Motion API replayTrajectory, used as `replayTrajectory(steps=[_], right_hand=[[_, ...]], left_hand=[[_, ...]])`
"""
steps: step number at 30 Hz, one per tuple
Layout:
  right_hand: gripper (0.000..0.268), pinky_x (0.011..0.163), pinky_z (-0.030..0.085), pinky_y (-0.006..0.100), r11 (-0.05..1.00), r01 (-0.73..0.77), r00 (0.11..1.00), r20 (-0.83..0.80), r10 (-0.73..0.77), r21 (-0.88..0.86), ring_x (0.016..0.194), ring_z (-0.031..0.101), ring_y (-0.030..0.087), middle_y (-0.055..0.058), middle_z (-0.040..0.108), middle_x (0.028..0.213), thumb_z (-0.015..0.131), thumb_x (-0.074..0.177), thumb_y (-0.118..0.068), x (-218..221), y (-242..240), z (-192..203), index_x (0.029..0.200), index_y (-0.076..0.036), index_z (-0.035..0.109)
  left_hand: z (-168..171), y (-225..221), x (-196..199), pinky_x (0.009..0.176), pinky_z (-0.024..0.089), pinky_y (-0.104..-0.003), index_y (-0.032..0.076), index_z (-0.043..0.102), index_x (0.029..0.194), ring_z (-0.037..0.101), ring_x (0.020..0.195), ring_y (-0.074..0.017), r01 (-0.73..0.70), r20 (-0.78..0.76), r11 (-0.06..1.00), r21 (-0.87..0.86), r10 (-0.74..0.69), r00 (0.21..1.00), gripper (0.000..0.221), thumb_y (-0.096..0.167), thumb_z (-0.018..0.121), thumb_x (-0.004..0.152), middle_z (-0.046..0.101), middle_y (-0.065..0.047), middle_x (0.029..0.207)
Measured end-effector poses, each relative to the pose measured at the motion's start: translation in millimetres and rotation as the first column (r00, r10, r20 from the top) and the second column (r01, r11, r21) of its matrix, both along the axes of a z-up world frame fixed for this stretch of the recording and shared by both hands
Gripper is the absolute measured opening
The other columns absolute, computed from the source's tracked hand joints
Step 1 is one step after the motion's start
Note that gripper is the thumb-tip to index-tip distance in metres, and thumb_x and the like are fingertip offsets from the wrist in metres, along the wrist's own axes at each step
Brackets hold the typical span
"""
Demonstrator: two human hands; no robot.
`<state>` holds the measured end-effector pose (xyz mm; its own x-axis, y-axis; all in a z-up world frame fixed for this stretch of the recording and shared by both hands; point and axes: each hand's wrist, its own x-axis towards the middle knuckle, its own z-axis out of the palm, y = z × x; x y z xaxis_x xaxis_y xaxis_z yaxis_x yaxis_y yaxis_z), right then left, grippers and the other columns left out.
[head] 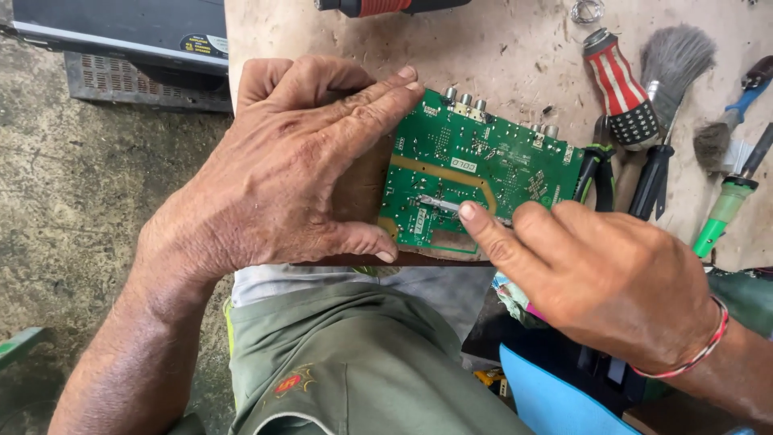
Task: Cleaning and repairing solder joints on a printed circuit board using a soldering iron and a metal probe.
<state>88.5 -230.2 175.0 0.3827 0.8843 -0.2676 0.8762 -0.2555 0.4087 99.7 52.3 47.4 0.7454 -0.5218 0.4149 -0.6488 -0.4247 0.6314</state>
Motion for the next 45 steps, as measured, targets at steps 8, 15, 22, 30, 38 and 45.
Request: replayTrajectory(steps=[8,15,22,30,38,45], right_hand=[[0.04,0.048,0.043,0.028,0.986,-0.106,0.988,0.095,0.119,-0.13,0.06,0.052,0.014,-0.007,0.053,0.079,0.063,0.103,-0.014,7,11,15,0.14,-0.027,0.07],[0.059,0.052,0.053,0.029,0.99,0.078,0.995,-0.05,-0.085,-0.12,0.068,0.062,0.011,-0.01,0.056,0.092,0.062,0.088,-0.009,3,9,13,0.145,-0.023,0.064],[0.027,0.047,0.039,0.027,0.971,-0.203,0.963,0.156,0.221,-0.125,0.054,0.05,0.013,-0.003,0.062,0.089,0.067,0.106,-0.025,8,19,19,0.132,-0.027,0.075],[0.037,0.051,0.047,0.028,0.998,0.031,0.987,0.157,-0.022,-0.053,0.058,0.053,0.013,-0.007,0.054,0.081,0.073,0.108,-0.017,3,-9,25,0.142,-0.029,0.073],[0.026,0.077,0.056,0.034,0.518,0.811,0.571,-0.56,-0.601,0.27,0.079,0.075,0.016,-0.001,0.08,0.089,0.056,0.103,-0.022,-73,-62,-24,0.121,-0.005,0.064],[0.012,0.044,0.026,0.02,-0.181,0.962,0.213,-0.976,0.03,0.205,0.08,0.075,0.029,0.029,0.06,0.142,0.041,0.109,-0.019,-90,-46,-67,0.112,-0.007,0.041]], left_hand=[[0,0,-1,0.101,0.032,-0.053,-0.002,0.04,0.154,0.048,0.121,-0.0389,-0.002,0.016,1.0,-0.002,0.002,1.0,0.113,0.081,0.063,0.081,0.07,-0.018,0.133],[-1,-1,0,0.1,0.032,-0.053,-0.002,0.041,0.154,0.048,0.121,-0.0393,-0.009,0.023,1.0,0.0,0.009,1.0,0.11,0.082,0.051,0.084,0.069,-0.018,0.138],[-2,-1,0,0.099,0.032,-0.054,-0.002,0.04,0.154,0.048,0.122,-0.0388,-0.016,0.019,1.0,0.018,0.015,1.0,0.114,0.083,0.063,0.08,0.069,-0.016,0.136],[15,-3,5,0.104,0.031,-0.051,-0.001,0.035,0.157,0.043,0.131,-0.0418,-0.019,0.009,0.984,0.18,0.018,1.0,0.126,0.08,0.08,0.072,0.044,-0.023,0.16],[32,-7,-4,0.088,0.037,-0.051,0.003,0.054,0.145,0.054,0.113,-0.038,-0.102,0.21,0.972,0.211,0.057,0.976,0.131,0.102,0.078,0.062,0.065,-0.018,0.134],[37,-14,-59,0.094,0.045,-0.051,0.003,0.042,0.147,0.057,0.107,-0.031,-0.173,0.006,0.957,0.234,0.177,0.984,0.11,0.084,0.072,0.08,0.046,-0.023,0.134]])
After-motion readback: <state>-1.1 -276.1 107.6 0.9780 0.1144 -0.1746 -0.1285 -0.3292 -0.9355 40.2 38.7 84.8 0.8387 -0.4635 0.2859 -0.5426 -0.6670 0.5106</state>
